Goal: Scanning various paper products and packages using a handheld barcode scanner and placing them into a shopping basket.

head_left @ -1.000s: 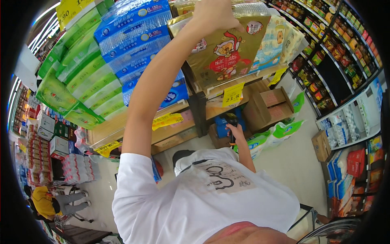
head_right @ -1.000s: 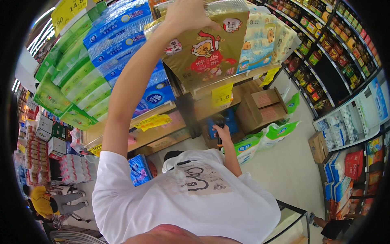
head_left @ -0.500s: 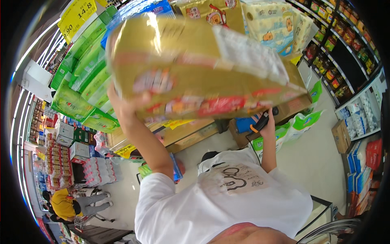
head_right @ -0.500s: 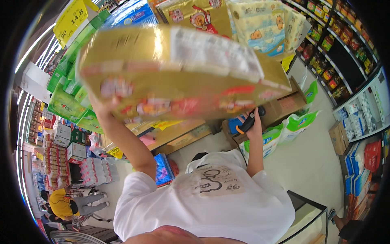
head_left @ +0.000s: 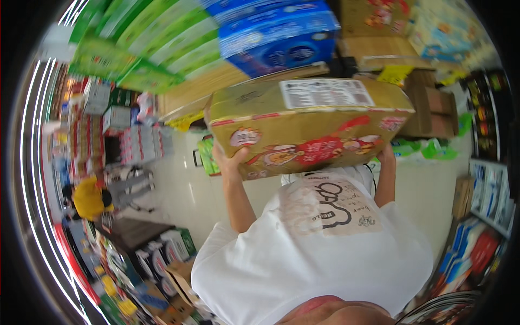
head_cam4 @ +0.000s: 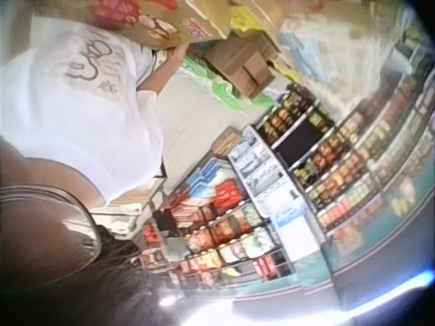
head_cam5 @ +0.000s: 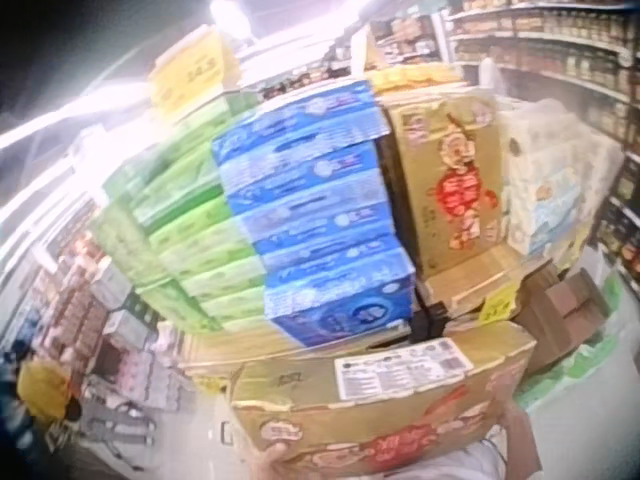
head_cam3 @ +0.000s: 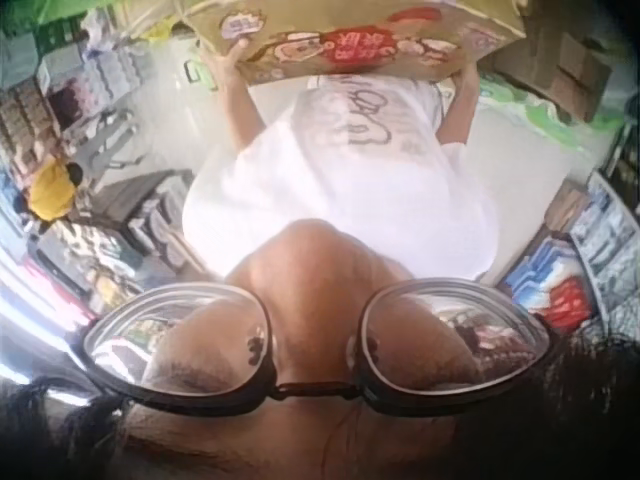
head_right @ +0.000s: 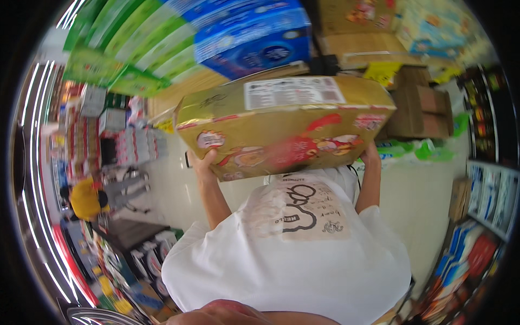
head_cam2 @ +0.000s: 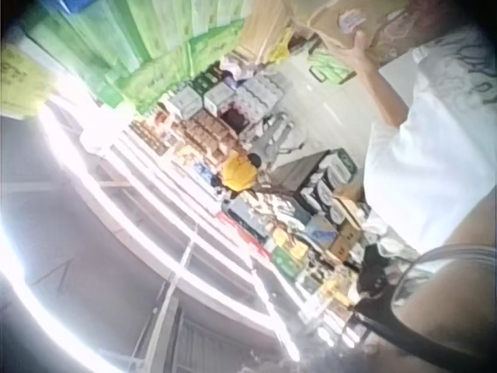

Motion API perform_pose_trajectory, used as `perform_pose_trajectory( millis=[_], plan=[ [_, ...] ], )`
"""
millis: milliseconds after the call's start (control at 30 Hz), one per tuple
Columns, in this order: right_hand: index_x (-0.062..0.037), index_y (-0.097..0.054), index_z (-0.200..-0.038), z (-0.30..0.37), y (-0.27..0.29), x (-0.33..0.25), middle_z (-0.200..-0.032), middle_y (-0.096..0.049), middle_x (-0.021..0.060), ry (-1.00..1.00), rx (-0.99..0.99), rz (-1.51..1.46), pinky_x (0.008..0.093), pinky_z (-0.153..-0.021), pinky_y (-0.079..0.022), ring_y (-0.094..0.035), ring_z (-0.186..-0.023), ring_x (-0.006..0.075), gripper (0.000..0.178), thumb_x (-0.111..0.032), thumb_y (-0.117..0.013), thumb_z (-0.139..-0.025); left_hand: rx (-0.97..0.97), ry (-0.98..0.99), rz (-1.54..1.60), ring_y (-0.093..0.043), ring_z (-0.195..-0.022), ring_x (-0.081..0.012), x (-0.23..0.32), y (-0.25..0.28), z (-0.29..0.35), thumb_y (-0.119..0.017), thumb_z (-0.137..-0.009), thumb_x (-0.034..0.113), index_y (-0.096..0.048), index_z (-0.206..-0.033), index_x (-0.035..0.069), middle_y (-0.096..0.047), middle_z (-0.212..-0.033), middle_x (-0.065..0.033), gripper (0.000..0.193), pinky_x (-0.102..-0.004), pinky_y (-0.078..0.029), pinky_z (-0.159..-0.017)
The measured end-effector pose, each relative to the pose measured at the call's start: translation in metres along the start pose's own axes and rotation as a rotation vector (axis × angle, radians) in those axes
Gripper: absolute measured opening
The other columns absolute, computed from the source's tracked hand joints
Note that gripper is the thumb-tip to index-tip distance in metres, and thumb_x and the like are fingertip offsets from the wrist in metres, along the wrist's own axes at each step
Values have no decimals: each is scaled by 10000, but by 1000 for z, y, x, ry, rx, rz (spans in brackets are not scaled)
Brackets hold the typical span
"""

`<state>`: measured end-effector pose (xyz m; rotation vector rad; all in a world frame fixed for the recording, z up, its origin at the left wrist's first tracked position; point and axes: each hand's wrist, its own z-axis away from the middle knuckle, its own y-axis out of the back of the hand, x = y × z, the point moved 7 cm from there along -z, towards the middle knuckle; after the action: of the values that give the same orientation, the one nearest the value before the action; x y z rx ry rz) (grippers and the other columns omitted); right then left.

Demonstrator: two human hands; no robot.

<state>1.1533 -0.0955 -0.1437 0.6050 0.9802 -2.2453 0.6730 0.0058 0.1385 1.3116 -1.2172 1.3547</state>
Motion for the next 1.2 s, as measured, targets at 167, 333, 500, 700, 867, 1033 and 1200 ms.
perform_pose_trajectory(
  millis=[167, 333, 500, 700, 867, 1033, 1200],
  plan=[
    [-23, -536, -1250, -51, -69, -5, -1165, -619, 101, -4, -24, 63, 371, -844, -539, -634, -978, 210, 480, -333, -638, -899, -241, -150, -255, -615, -1038, -293, 46, -22, -3, -844, -615, 358, -442, -1351, -59, -623, -1146, -160, 937, -395, -474, -919],
    [-21, -543, -1242, 72, -20, 53, -1146, -624, 101, 31, -56, 206, 366, -832, -538, -636, -963, 206, 470, -320, -643, -894, -772, -339, -531, -623, -1058, -401, 81, -74, 11, -772, -650, 549, -414, -1392, -46, -602, -1187, -247, 1016, -407, -471, -926],
    [-20, -550, -1233, 78, -4, 54, -1128, -630, 100, 89, -87, 290, 360, -819, -538, -639, -949, 203, 460, -308, -648, -889, -734, -366, -370, -632, -1041, -384, 64, -77, -2, -770, -630, 617, -457, -1357, -39, -619, -1162, -236, 1028, -397, -471, -918],
    [-18, -558, -1223, -64, -37, -5, -1105, -636, 99, 148, -88, 326, 353, -805, -537, -642, -931, 199, 448, -293, -655, -883, -423, -52, -176, -523, -1180, -274, -6, -68, -25, -817, -677, 418, -380, -1376, -7, -544, -1265, -193, 928, -372, -409, -1000],
    [-16, -565, -1215, -8, 18, -8, -1087, -641, 99, 211, -54, 340, 348, -792, -536, -644, -916, 196, 439, -281, -660, -878, -324, 310, -59, -572, -1097, -230, -111, -35, -38, -715, -835, 232, -383, -1378, -29, -562, -1239, -169, 688, -338, -466, -935],
    [-15, -572, -1206, -35, 10, -19, -1068, -647, 98, 310, 83, 296, 342, -780, -536, -647, -901, 192, 429, -269, -666, -873, -299, 757, 116, -645, -984, -233, -200, -29, -41, -622, -898, 273, -497, -1301, -7, -624, -1160, -142, 507, -346, -538, -822],
    [-13, -578, -1199, -23, 16, -22, -1053, -651, 97, 353, 148, 291, 338, -770, -535, -649, -889, 189, 421, -259, -670, -869, -354, 975, 150, -668, -935, -260, -252, -34, -20, -587, -903, 342, -542, -1267, 3, -653, -1130, -162, 499, -365, -554, -816]
  ],
)
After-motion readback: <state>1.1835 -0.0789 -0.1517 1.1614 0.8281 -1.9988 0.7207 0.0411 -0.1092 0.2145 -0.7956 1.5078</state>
